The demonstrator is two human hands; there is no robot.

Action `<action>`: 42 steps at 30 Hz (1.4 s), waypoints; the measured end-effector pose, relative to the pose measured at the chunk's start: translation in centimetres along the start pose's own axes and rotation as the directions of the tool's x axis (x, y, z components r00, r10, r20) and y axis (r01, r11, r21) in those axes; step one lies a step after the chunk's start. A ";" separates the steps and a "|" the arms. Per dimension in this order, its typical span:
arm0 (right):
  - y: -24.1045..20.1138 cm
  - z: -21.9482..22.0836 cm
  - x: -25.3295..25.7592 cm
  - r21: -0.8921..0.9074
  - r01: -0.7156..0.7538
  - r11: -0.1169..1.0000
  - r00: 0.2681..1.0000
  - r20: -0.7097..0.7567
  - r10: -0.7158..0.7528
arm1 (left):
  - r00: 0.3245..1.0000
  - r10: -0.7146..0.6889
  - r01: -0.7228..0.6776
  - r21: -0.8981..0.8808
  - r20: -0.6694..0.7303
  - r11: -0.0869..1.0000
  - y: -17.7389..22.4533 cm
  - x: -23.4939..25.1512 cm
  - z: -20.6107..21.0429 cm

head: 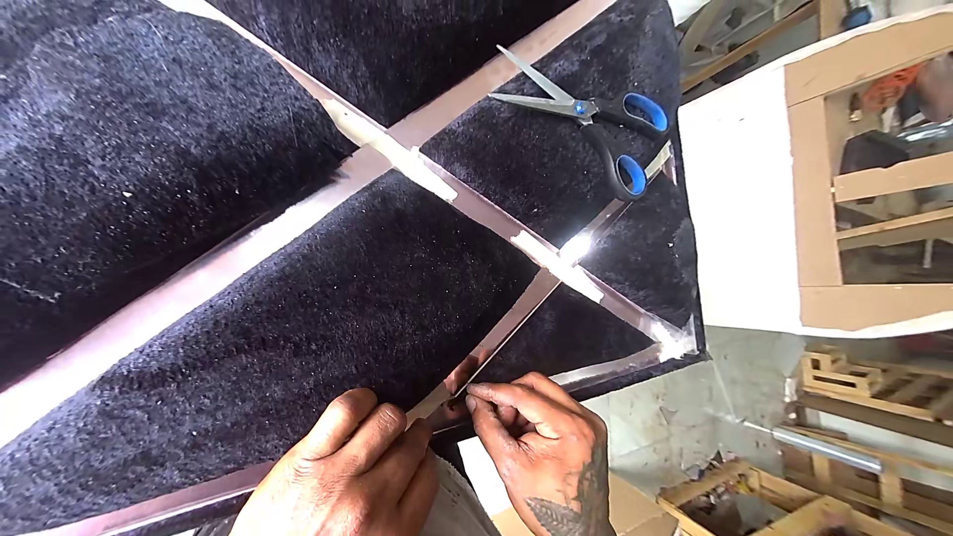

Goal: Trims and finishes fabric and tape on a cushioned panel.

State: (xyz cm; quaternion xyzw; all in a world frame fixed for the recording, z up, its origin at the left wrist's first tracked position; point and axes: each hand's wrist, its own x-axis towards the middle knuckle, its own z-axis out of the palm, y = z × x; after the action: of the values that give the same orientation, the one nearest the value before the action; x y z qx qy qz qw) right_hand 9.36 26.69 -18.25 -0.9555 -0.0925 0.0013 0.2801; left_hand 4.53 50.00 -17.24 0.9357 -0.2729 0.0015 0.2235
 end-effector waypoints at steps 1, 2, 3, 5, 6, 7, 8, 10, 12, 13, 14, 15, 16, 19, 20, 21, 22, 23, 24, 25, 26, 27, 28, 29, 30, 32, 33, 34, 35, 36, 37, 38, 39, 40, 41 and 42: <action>0.0 0.1 0.0 -0.001 0.000 1.000 1.000 -0.010 0.000 | 1.000 0.005 -0.005 0.008 0.001 1.000 0.1 0.1 0.0; -0.1 0.1 -0.1 -0.001 -0.002 1.000 1.000 -0.018 0.002 | 1.000 0.014 -0.014 0.020 0.003 1.000 0.2 0.2 0.1; -0.1 0.2 -0.1 -0.002 -0.005 1.000 1.000 -0.025 0.005 | 0.999 0.032 -0.032 0.034 0.005 0.999 0.2 0.3 0.2; -0.2 0.3 -0.2 -0.007 -0.020 1.000 0.999 -0.035 0.020 | 0.997 0.072 -0.071 0.060 -0.007 0.996 0.3 0.6 0.6; -0.3 0.3 -0.2 -0.012 -0.033 0.999 0.999 -0.038 0.032 | 0.996 0.089 -0.087 0.071 -0.020 0.994 0.2 0.8 0.9; -0.4 0.3 -0.2 -0.011 -0.046 0.999 0.998 -0.038 0.046 | 0.994 0.103 -0.100 0.076 -0.028 0.992 0.2 0.9 1.0; -0.5 0.3 -0.2 -0.004 -0.059 0.998 0.998 -0.034 0.059 | 0.993 0.115 -0.112 0.077 -0.032 0.991 0.1 1.0 1.2; -0.5 0.3 -0.2 0.009 -0.076 0.997 0.997 -0.026 0.076 | 0.991 0.129 -0.126 0.076 -0.026 0.989 0.1 1.1 1.3; -0.6 0.4 -0.2 0.009 -0.080 0.997 0.996 -0.026 0.080 | 0.990 0.137 -0.135 0.074 -0.030 0.988 0.0 1.2 1.3; -0.6 0.4 -0.2 0.002 -0.076 0.997 0.997 -0.029 0.076 | 0.990 0.141 -0.138 0.076 -0.030 0.987 0.0 1.2 1.4; -0.6 0.5 -0.2 -0.009 -0.070 0.998 0.997 -0.031 0.070 | 0.989 0.141 -0.138 0.081 -0.033 0.987 0.0 1.3 1.4; -0.7 0.5 -0.2 -0.019 -0.065 0.998 0.997 -0.035 0.064 | 0.989 0.142 -0.139 0.081 -0.033 0.987 0.0 1.3 1.5; -0.7 0.5 -0.1 -0.023 -0.063 0.998 0.997 -0.036 0.062 | 0.990 0.141 -0.138 0.083 -0.029 0.987 0.0 1.4 1.5; -0.7 0.4 0.0 -0.015 -0.053 0.998 0.998 -0.021 0.053 | 0.992 0.124 -0.121 0.096 -0.027 0.988 0.1 1.5 1.6; -0.7 0.4 0.1 -0.018 -0.050 0.999 0.999 -0.016 0.050 | 0.993 0.120 -0.117 0.099 -0.020 0.988 0.2 1.5 1.6; -0.7 0.4 0.2 -0.019 -0.046 0.999 0.999 -0.009 0.046 | 0.993 0.115 -0.113 0.102 -0.014 0.988 0.2 1.5 1.6; -0.7 0.3 0.3 -0.023 -0.043 0.999 0.999 0.002 0.043 | 0.994 0.110 -0.109 0.105 -0.008 0.988 0.3 1.5 1.6; -0.6 0.1 0.4 -0.023 -0.046 0.999 0.999 0.020 0.046 | 0.994 0.106 -0.105 0.108 -0.001 0.989 0.3 1.6 1.5; -0.5 -0.1 0.6 -0.015 -0.058 0.998 0.997 0.051 0.058 | 0.995 0.101 -0.101 0.109 0.004 0.989 0.4 1.7 1.5; -0.4 -0.5 0.8 0.008 -0.075 0.997 0.993 0.088 0.074 | 0.995 0.098 -0.099 0.108 0.009 0.989 0.5 1.8 1.5; -0.3 -0.9 1.0 0.042 -0.090 0.995 0.989 0.119 0.084 | 0.995 0.098 -0.099 0.109 0.014 0.989 0.5 1.8 1.4; -0.2 -1.3 1.1 0.066 -0.096 0.993 0.987 0.135 0.087 | 0.995 0.098 -0.099 0.112 0.016 0.989 0.5 1.8 1.4; -0.1 -1.6 1.3 0.073 -0.087 0.994 0.988 0.131 0.077 | 0.995 0.099 -0.100 0.114 0.016 0.988 0.4 1.8 1.4; 0.0 -1.9 1.3 0.071 -0.067 0.995 0.991 0.118 0.058 | 0.995 0.102 -0.103 0.116 0.012 0.988 0.4 1.8 1.4; 0.1 -2.0 1.4 0.062 -0.040 0.997 0.994 0.103 0.034 | 0.995 0.103 -0.104 0.117 0.010 0.988 0.4 1.8 1.4; 0.3 -2.2 1.5 0.051 0.020 0.999 0.995 0.100 -0.025 | 0.995 0.102 -0.102 0.118 0.009 0.988 0.4 1.8 1.4; 0.3 -2.1 1.5 0.036 0.049 0.998 0.993 0.107 -0.053 | 0.995 0.100 -0.101 0.115 0.012 0.988 0.5 1.8 1.4; 0.4 -1.9 1.5 0.013 0.073 0.997 0.991 0.113 -0.074 | 0.995 0.099 -0.100 0.110 0.017 0.989 0.5 1.8 1.4; 0.4 -1.7 1.5 -0.013 0.092 0.996 0.989 0.116 -0.090 | 0.995 0.097 -0.099 0.109 0.023 0.989 0.5 1.8 1.3; 0.4 -1.5 1.5 -0.039 0.108 0.993 0.988 0.119 -0.103 | 0.995 0.097 -0.099 0.112 0.026 0.989 0.5 1.9 1.3; 0.4 -1.2 1.4 -0.065 0.127 0.990 0.986 0.120 -0.119 | 0.995 0.094 -0.097 0.112 0.031 0.989 0.5 1.9 1.2; 0.3 -1.0 1.3 -0.085 0.144 0.986 0.984 0.120 -0.134 | 0.995 0.093 -0.097 0.112 0.032 0.989 0.5 1.9 1.2; 0.3 -0.7 1.3 -0.097 0.157 0.983 0.982 0.118 -0.145 | 0.995 0.094 -0.097 0.110 0.033 0.989 0.5 1.9 1.1; 0.3 -0.6 1.2 -0.102 0.167 0.981 0.981 0.118 -0.155 | 0.995 0.096 -0.098 0.107 0.031 0.989 0.4 1.9 1.1; 0.2 -0.4 1.2 -0.101 0.178 0.979 0.979 0.118 -0.166 | 0.995 0.097 -0.099 0.099 0.027 0.990 0.4 1.9 1.1; 0.2 -0.3 1.2 -0.101 0.188 0.977 0.977 0.123 -0.175 | 0.995 0.096 -0.098 0.090 0.026 0.991 0.3 1.8 1.2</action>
State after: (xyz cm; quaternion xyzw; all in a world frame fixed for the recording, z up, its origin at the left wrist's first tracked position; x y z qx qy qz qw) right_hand 10.61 26.54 -18.01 -0.9556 -0.1952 0.0249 0.2192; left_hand 5.79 48.32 -17.90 0.9305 -0.3202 0.0147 0.1773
